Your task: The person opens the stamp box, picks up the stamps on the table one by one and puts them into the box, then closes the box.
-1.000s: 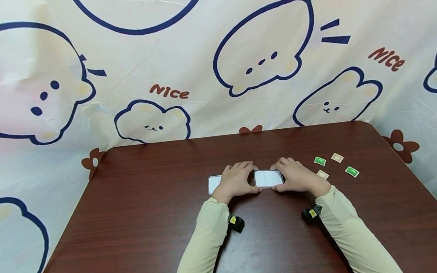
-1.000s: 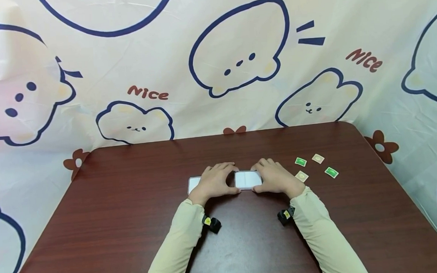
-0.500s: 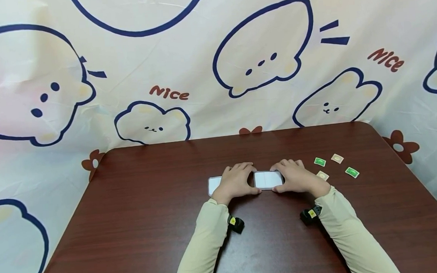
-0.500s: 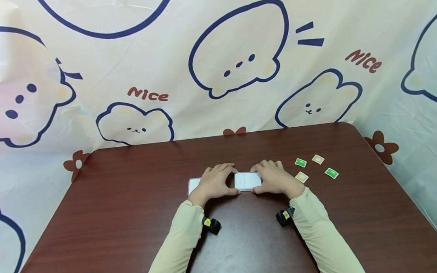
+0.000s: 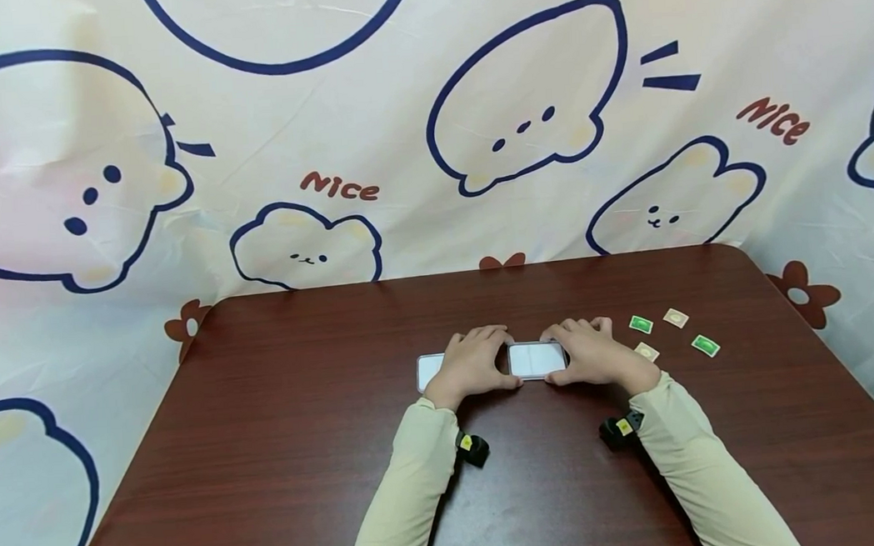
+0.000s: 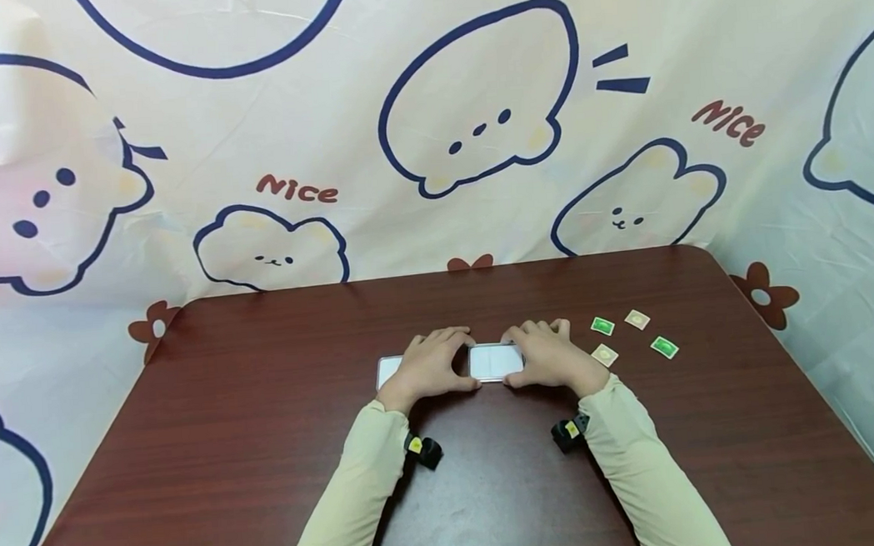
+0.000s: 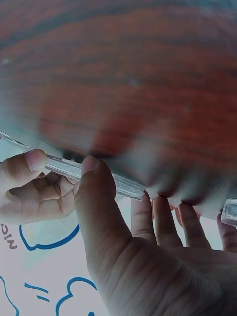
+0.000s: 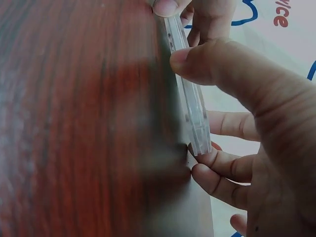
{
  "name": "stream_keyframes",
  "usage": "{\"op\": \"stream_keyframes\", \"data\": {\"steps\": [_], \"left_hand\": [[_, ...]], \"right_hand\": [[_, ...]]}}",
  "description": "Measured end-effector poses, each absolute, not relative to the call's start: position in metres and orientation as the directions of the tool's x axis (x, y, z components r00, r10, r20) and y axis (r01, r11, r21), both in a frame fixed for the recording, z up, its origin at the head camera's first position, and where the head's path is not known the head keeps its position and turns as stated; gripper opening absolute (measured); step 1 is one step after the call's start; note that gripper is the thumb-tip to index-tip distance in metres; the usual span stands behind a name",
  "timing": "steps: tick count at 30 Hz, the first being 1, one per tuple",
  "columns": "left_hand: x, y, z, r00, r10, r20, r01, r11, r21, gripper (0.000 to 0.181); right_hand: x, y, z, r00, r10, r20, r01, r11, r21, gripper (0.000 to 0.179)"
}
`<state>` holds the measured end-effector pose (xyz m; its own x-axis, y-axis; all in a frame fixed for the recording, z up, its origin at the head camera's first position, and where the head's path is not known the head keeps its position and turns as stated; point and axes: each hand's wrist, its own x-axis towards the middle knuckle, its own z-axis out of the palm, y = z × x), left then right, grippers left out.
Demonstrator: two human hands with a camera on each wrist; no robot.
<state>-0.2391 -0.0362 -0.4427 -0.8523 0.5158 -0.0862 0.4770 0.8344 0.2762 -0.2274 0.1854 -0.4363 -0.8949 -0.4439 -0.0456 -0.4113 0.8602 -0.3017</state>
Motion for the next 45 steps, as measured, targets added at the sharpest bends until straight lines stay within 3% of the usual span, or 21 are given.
{"op": "stream_keyframes", "data": {"steps": [17, 45], "left_hand": [[-0.239, -0.035, -0.443, -0.856, 0.51, -0.087, 0.466, 0.834, 0.294, 0.065], [-0.241, -0.034, -0.45, -0.86, 0.506, -0.06, 0.478, 0.842, 0.252, 0.06]], "right_hand": [[-0.229, 0.192, -0.436, -0.869, -0.492, -0.047, -0.444, 0.819, -0.363, 0.053], [-0.204, 0.202, -0.418, -0.86, -0.509, 0.032, -0.491, 0.81, -0.32, 0.057]]}}
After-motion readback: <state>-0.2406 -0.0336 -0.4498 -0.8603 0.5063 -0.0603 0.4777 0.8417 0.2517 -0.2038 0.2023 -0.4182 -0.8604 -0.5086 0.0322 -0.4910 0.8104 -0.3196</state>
